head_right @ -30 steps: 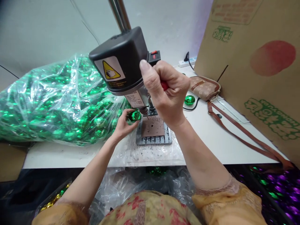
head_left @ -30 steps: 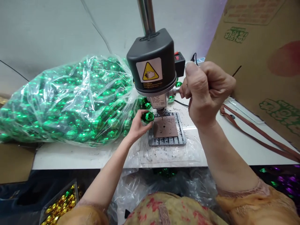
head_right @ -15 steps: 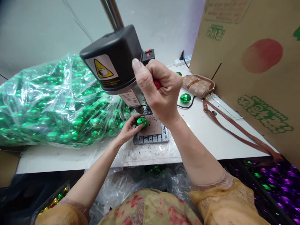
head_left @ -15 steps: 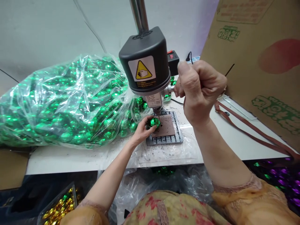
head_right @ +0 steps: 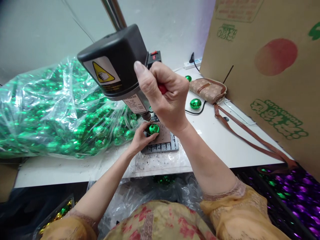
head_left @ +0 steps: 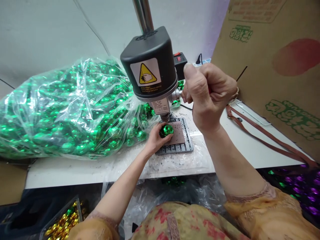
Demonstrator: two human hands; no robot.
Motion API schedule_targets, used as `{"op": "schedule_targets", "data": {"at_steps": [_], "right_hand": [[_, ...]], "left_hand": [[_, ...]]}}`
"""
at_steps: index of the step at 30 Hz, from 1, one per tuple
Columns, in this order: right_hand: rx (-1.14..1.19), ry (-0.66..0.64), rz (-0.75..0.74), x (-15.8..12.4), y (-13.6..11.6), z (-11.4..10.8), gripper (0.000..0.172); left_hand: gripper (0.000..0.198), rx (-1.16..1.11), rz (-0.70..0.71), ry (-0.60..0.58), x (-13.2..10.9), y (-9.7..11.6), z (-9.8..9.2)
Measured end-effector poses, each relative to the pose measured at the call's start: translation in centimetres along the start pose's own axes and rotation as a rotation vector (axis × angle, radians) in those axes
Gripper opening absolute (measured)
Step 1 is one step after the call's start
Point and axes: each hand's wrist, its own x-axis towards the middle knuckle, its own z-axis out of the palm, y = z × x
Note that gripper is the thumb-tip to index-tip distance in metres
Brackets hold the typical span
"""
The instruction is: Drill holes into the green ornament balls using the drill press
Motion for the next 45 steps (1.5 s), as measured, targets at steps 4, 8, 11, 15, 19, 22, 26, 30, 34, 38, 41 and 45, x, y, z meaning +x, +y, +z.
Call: {"op": "schedule_targets", "data": {"at_steps": [4,8,11,15,19,22,26,30,34,38,41,45], "right_hand": [[-0.018,0.0,0.016,0.1,-0.2,0.0,0.058],[-0.002,-0.003,0.014,0.2,-0.3,0.0,0.059],[-0.023,-0.002,0.0,-0.2,0.1,-0.1,0.059],[-0.026,0.003,-0.06,-1.1,1.0,-0.3,0.058],[0.031,0.03,-0.109,-2.1,1.6,-0.3,0.053],[0.089,0.04,-0.162,-2.4,1.8,-0.3,0.051],[0.116,0.04,-0.213,-2.5,2.0,-0.3,0.051],[0.098,0.051,-0.275,-2.8,2.3,-0.5,0.05],[0.095,0.032,-0.292,-3.3,2.8,-0.7,0.049],[0.127,0.025,-0.312,-3.6,3.2,-0.8,0.048],[0.132,0.029,-0.315,-3.7,3.3,-0.8,0.047],[0.15,0.014,-0.326,-3.8,3.2,-0.9,0.045]], "left_hand": [[0.051,-0.032,-0.056,0.101,-0.8,0.0,1.5],[0.05,-0.031,-0.058,0.133,-1.3,0.3,2.0],[0.05,-0.05,-0.084,0.134,-1.2,0.4,2.0],[0.05,-0.063,-0.071,0.134,-1.2,0.3,2.0],[0.051,-0.057,-0.05,0.138,-1.2,0.2,2.1],[0.05,-0.057,-0.048,0.138,-1.2,0.3,2.1],[0.049,-0.057,-0.018,0.144,-1.3,0.3,2.1],[0.048,-0.057,0.003,0.151,-1.3,0.1,2.1],[0.048,-0.053,0.006,0.155,-1.3,-0.1,2.2],[0.049,-0.052,-0.011,0.15,-1.3,-0.1,2.3],[0.048,-0.056,-0.012,0.152,-1.3,0.0,2.3],[0.048,-0.048,-0.011,0.155,-1.4,0.0,2.3]]}}
